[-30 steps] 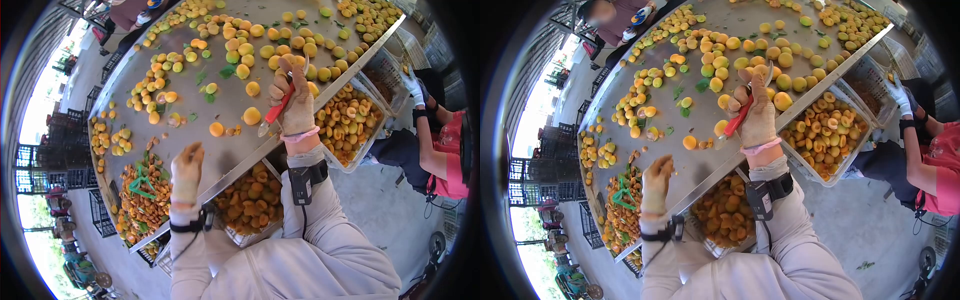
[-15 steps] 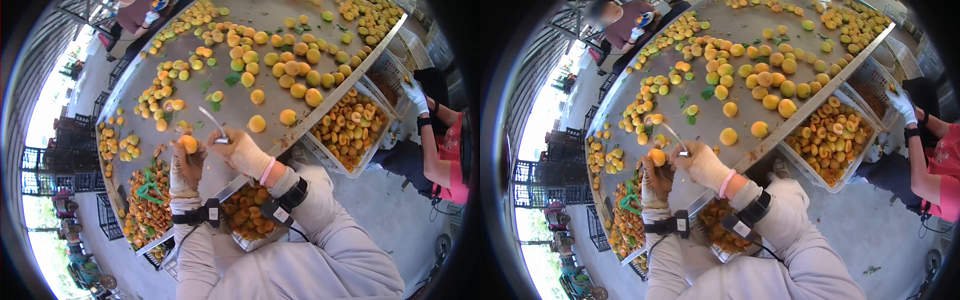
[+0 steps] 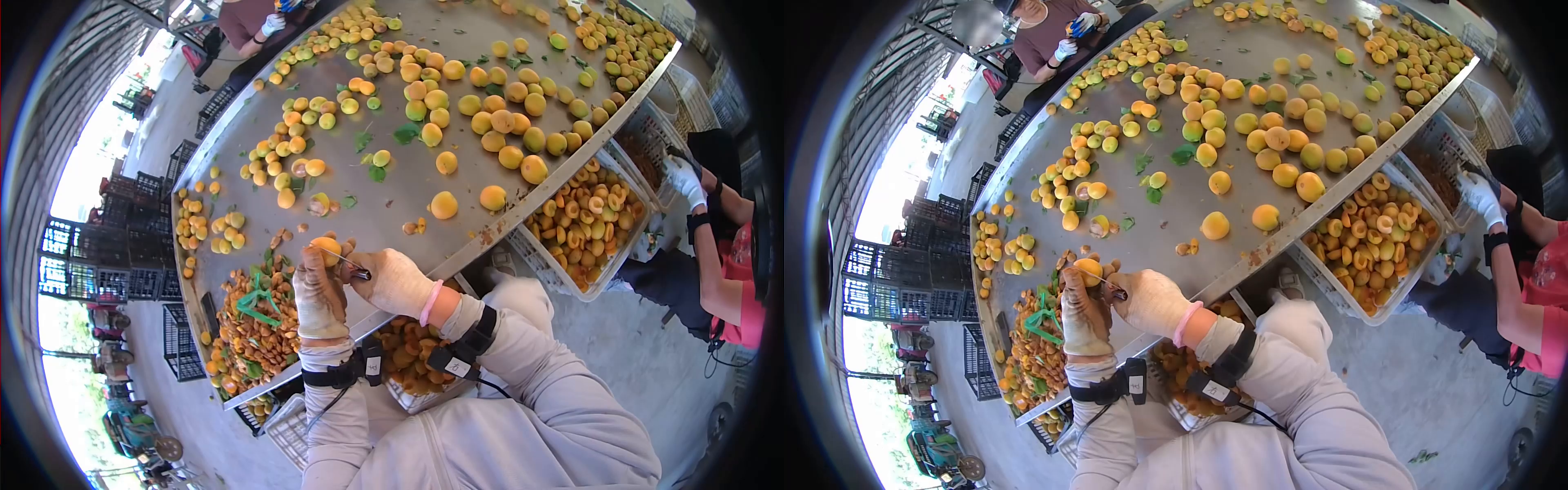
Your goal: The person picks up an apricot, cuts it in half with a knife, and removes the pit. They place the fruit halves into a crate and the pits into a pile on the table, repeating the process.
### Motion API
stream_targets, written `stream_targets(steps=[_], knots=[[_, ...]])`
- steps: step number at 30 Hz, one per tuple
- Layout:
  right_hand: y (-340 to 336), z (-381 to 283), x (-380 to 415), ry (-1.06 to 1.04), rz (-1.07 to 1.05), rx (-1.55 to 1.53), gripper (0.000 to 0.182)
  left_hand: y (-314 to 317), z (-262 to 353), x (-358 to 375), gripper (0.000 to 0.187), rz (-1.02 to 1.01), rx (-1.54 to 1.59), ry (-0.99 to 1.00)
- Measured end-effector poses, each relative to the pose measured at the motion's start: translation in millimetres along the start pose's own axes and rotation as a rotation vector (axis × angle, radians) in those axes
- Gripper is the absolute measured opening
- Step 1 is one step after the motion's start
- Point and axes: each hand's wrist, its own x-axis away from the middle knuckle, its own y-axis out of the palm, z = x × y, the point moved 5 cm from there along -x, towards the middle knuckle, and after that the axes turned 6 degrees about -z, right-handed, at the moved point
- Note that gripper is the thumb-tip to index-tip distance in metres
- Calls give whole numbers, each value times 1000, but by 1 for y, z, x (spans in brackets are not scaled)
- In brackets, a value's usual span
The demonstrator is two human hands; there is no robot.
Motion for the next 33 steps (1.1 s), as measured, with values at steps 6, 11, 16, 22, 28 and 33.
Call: stream_targets(steps=[6, 11, 16, 22, 28, 33], knots=[[3, 6, 0, -33, -1, -36, 9, 6, 15, 3, 52, 16, -110, 113], [11, 11, -3, 39, -18, 0, 13, 29, 36, 17, 46, 71, -262, 193], [20, 15, -4, -51, 25, -44, 17, 38, 41, 22, 40, 89, -523, 165], [13, 1, 4, 189, -420, -531, 15, 21, 39, 24, 44, -218, -509, -165], [-24, 9, 4, 215, -96, -452, 20, -23, 35, 1, 51, -36, 60, 22], [-24, -5, 2, -88, 263, -104, 33, 14, 24, 15, 47, -154, -702, 248]])
